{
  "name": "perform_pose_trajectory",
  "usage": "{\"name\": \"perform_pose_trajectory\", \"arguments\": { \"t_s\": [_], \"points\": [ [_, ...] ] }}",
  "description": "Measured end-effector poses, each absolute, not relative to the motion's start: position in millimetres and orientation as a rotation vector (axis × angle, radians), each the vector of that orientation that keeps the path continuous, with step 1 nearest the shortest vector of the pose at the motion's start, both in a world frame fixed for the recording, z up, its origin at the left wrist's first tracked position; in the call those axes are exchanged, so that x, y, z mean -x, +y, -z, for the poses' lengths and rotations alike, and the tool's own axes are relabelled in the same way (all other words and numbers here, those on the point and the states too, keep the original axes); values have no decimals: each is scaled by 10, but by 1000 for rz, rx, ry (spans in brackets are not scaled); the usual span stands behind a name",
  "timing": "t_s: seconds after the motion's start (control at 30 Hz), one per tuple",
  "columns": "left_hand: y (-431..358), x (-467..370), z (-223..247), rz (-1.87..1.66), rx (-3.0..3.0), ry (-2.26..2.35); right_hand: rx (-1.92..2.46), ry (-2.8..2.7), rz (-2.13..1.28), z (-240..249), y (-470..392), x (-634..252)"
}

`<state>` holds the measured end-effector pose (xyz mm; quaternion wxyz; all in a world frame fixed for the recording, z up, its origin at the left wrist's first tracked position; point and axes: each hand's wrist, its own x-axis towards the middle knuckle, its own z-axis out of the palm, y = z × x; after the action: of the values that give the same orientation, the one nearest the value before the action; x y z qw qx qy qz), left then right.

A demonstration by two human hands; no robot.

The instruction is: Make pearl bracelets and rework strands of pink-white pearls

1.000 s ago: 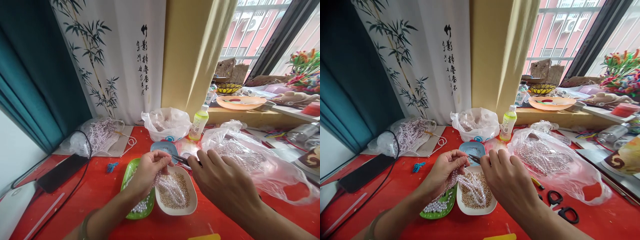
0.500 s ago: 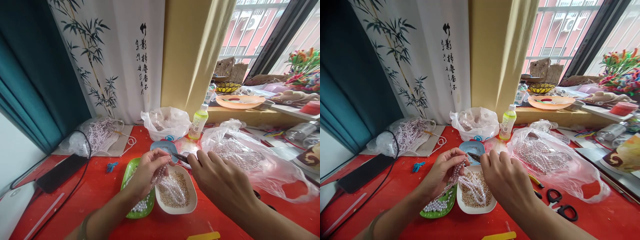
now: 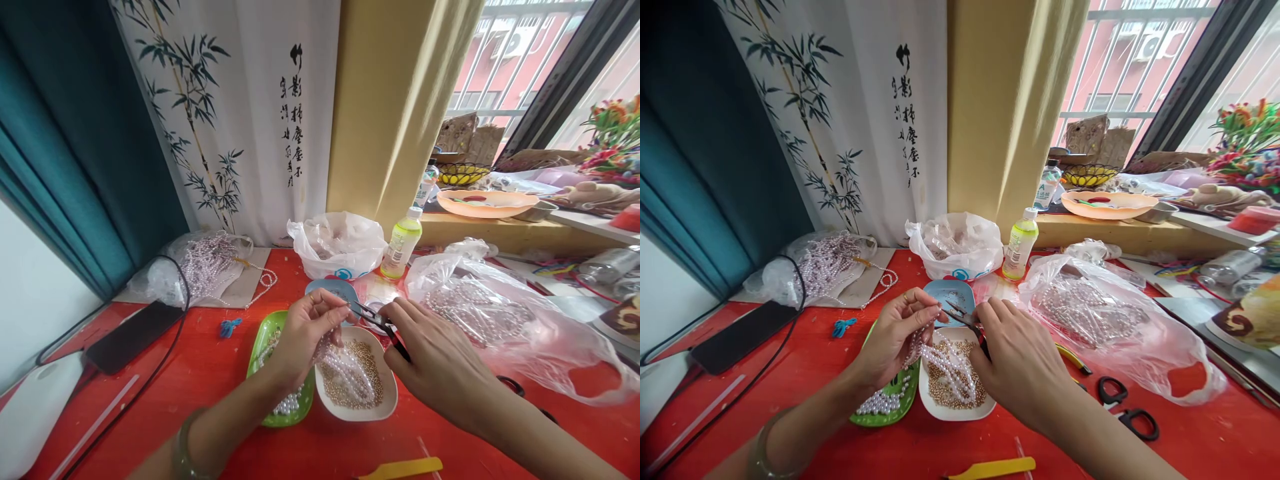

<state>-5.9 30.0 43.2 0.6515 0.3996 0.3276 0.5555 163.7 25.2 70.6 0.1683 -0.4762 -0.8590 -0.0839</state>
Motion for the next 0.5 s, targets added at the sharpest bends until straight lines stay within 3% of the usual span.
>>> {"name": "perform_pose_trajectory", "arguments": {
  "t_s": [0.27, 0.5],
  "points": [
    [286, 45, -448, -1261, -890, 755, 1298, -2494, 466, -733, 237, -1581],
    [302, 61, -415, -1280, -917, 801, 1347, -2573, 386, -694, 245, -1595]
  ]
}}
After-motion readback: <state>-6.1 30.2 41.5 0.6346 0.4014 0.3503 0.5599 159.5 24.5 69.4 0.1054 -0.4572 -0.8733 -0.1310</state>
